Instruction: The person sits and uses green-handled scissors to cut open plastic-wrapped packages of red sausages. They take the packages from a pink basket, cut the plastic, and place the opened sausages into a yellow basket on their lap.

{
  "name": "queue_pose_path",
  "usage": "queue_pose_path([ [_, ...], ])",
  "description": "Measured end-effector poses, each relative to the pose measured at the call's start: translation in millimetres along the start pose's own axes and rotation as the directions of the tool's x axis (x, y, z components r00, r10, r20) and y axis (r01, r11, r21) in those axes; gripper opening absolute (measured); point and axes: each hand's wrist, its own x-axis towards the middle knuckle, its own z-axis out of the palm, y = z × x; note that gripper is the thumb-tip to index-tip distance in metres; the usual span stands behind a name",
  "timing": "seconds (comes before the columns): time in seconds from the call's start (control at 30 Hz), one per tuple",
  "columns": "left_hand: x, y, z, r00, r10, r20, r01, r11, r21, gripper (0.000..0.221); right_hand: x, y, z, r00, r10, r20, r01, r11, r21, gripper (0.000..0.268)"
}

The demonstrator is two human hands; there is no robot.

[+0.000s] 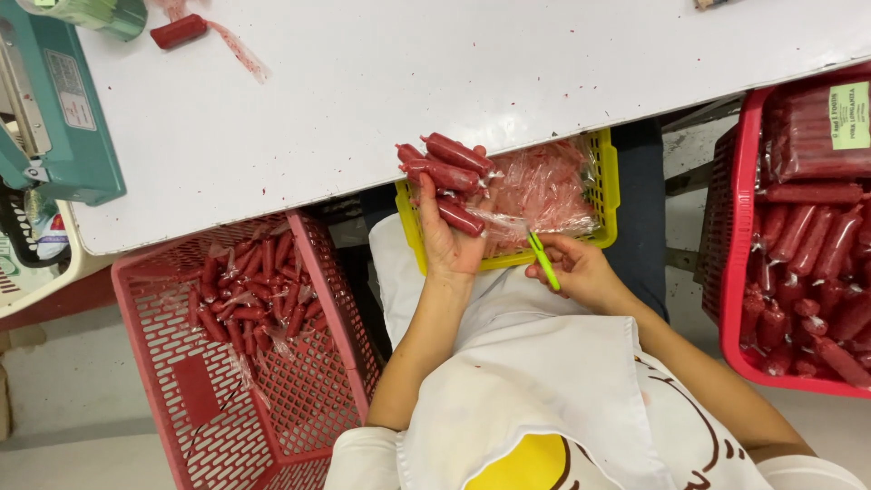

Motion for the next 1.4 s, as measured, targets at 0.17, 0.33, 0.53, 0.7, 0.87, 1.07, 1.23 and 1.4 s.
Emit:
queue_pose_path([
  [0.17,-5.3,-2.9,7.6,0.999,-0.033,0.034,0.033,0.999,0.013,0.065,-4.2,-65.3,33.2,0.956,-0.265,0.128,0.274,0.639,-0.719,0.054],
  [0.33,-5.1,-10.7,3.8,0.998,-0.053,0.03,0.053,0.999,0.002,0.06,13.0,-67.0,42.9,0.849,-0.489,0.202,0.449,0.464,-0.763,0.021],
  [0.53,-8.7,-14.7,3.2,0.998,-0.047,0.038,0.046,0.999,0.025,0.06,19.1,-46.6,32.0,0.902,-0.392,0.181,0.402,0.612,-0.681,0.056],
  [0.7,-2.6,-5.6,-1.9,1.0,-0.021,0.021,0.02,0.999,0.028,0.058,15.2,-17.4,24.6,0.998,-0.025,0.049,0.033,0.986,-0.165,0.055],
  [0.87,8.5,2.0,-14.7,0.993,0.121,0.013,-0.121,0.978,0.168,0.061,-8.2,-60.7,34.9,0.962,0.246,0.119,-0.259,0.958,0.119,0.038],
  [1.07,5.3,-0.3,-14.5,0.886,0.456,0.079,-0.423,0.727,0.54,0.055,-14.7,-58.6,13.1,0.919,0.388,0.071,-0.38,0.823,0.423,0.039],
  [1.23,22.7,4.0,-53.5,0.632,0.625,0.458,-0.645,0.096,0.758,0.074,-26.6,-71.6,-17.6,0.99,-0.078,-0.116,-0.098,0.197,-0.976,0.061],
  [1.4,5.6,-31.9,-21.8,0.753,0.484,0.446,-0.55,0.088,0.831,0.075,-28.5,-80.0,-22.1,0.888,-0.306,-0.342,0.157,0.903,-0.4,0.071],
])
